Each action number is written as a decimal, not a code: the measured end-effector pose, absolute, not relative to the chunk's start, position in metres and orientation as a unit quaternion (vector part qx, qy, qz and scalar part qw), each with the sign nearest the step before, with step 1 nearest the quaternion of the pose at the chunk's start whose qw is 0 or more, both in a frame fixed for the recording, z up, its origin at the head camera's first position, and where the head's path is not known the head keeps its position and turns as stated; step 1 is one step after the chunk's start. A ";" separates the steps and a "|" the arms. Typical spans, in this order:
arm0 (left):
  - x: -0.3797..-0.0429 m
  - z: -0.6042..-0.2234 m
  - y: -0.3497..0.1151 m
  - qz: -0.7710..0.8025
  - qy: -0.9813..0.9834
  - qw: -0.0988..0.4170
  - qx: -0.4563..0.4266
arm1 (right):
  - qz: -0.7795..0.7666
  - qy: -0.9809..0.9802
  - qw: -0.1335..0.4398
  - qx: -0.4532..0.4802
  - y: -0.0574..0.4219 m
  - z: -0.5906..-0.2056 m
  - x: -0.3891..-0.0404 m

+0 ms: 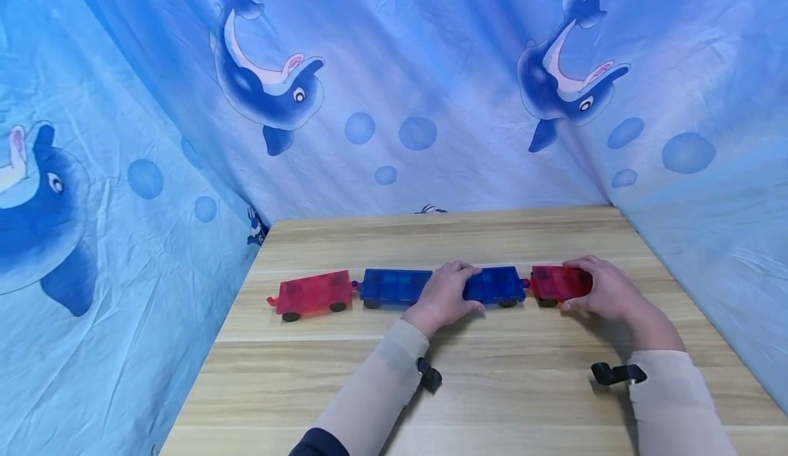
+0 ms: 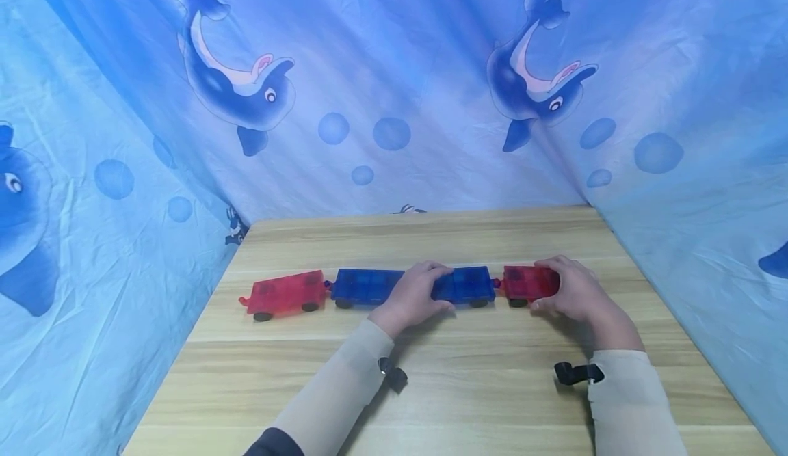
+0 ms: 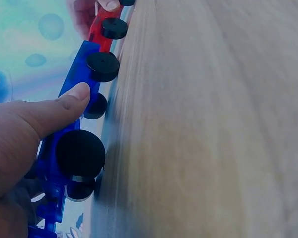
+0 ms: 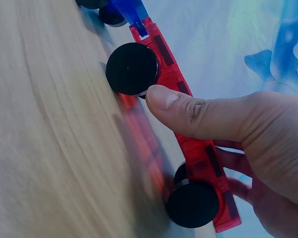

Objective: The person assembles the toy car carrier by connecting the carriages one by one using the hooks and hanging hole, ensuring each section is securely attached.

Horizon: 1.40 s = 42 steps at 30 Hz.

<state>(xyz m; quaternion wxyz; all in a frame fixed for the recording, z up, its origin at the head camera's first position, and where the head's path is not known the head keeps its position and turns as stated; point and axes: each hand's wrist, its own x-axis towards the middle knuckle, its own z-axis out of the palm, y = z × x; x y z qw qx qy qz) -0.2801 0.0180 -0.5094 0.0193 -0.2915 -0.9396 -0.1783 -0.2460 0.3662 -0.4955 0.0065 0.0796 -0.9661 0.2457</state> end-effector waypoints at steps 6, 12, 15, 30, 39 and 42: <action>-0.279 -0.508 0.018 -0.179 -0.938 0.020 -0.295 | 0.227 -0.969 -0.002 0.098 0.368 -0.492 -0.251; -0.279 -0.509 0.017 -0.178 -0.939 0.021 -0.294 | 0.227 -0.969 -0.003 0.095 0.366 -0.494 -0.251; -0.279 -0.509 0.017 -0.177 -0.939 0.021 -0.293 | 0.227 -0.970 0.001 0.091 0.365 -0.493 -0.250; -0.279 -0.510 0.017 -0.171 -0.938 0.028 -0.299 | 0.220 -0.972 -0.004 0.085 0.365 -0.498 -0.249; -0.280 -0.509 0.015 -0.141 -0.935 0.049 -0.321 | 0.224 -0.971 -0.008 0.086 0.364 -0.494 -0.246; -0.282 -0.506 0.011 -0.150 -0.933 0.055 -0.323 | 0.231 -0.969 0.000 0.091 0.364 -0.493 -0.246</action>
